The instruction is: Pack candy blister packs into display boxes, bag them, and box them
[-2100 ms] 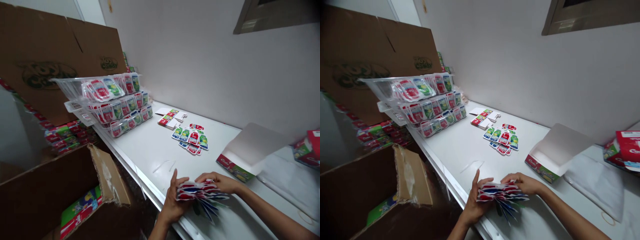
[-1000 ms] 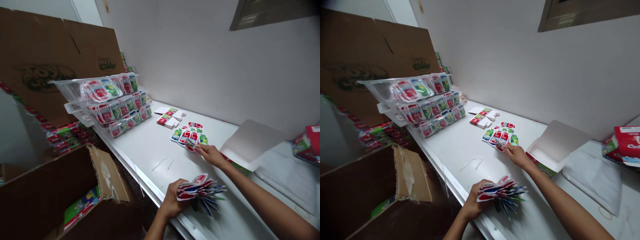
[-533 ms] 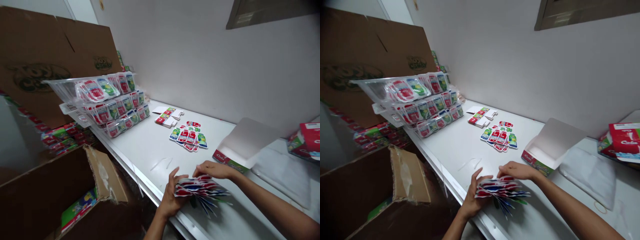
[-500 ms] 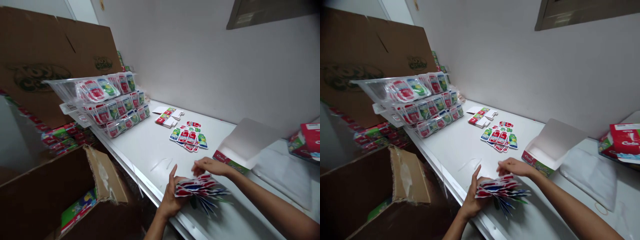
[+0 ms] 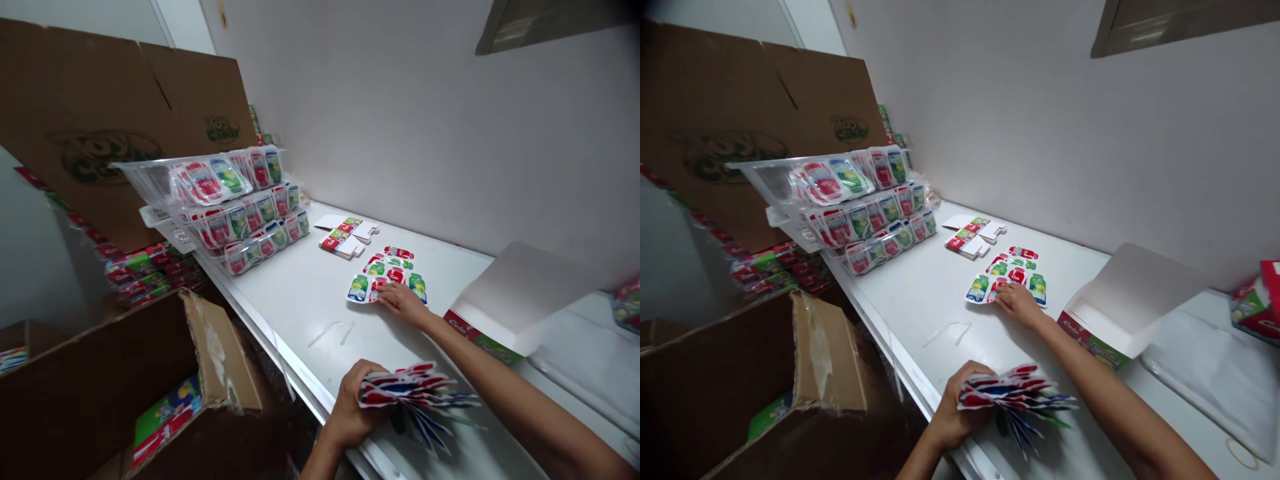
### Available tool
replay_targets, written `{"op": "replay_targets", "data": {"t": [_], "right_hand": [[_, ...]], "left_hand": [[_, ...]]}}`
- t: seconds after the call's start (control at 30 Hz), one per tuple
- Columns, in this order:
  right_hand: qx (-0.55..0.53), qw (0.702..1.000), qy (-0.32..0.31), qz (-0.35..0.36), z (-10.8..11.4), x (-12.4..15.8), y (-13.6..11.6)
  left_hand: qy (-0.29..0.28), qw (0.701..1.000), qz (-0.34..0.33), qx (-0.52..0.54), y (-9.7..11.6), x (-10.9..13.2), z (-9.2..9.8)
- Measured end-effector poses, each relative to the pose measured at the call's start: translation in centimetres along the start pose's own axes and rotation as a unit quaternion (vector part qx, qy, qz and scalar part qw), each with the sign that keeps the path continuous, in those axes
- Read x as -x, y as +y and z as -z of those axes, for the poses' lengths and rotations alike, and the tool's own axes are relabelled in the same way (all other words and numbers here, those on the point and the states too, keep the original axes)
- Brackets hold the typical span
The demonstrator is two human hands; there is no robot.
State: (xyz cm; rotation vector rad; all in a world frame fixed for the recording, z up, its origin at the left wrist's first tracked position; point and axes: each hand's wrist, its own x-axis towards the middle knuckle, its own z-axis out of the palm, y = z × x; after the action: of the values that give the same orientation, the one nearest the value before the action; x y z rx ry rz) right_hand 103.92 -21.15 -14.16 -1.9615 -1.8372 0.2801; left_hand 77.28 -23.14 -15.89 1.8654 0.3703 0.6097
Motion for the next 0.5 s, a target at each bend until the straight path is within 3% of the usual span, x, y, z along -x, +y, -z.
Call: {"op": "replay_targets", "data": {"t": [0.07,0.13,0.2,0.27,0.3,0.37,0.43,0.5], "right_hand": [[-0.05,0.999,0.006,0.002,0.7,3.3,-1.0],[-0.17,0.985,-0.024,-0.007,1.3,6.8,-2.3],[-0.307,0.948,-0.089,-0.007,1.8,9.7,-3.4],[-0.369,0.917,-0.154,0.008,2.0,11.1,-3.9],[-0.349,0.921,-0.171,0.014,2.0,11.1,-3.9],[-0.234,0.96,-0.153,0.001,1.8,9.8,-3.4],[-0.093,0.992,-0.084,-0.034,1.4,7.0,-2.3],[-0.006,0.998,-0.012,-0.069,0.7,3.4,-1.0]], "left_hand": [[0.018,0.999,-0.02,-0.025,-0.2,0.1,0.0],[0.048,0.996,-0.041,-0.068,-0.4,0.1,0.1],[0.058,0.993,-0.051,-0.092,-0.4,0.2,0.2],[0.023,0.994,-0.058,-0.089,-0.2,0.0,0.5],[-0.002,0.995,-0.06,-0.082,0.0,0.0,0.6],[-0.035,0.995,-0.064,-0.062,0.3,-0.2,0.7],[-0.039,0.996,-0.067,-0.04,0.5,-0.4,0.7],[-0.028,0.997,-0.07,-0.022,0.6,-0.5,0.5]]}}
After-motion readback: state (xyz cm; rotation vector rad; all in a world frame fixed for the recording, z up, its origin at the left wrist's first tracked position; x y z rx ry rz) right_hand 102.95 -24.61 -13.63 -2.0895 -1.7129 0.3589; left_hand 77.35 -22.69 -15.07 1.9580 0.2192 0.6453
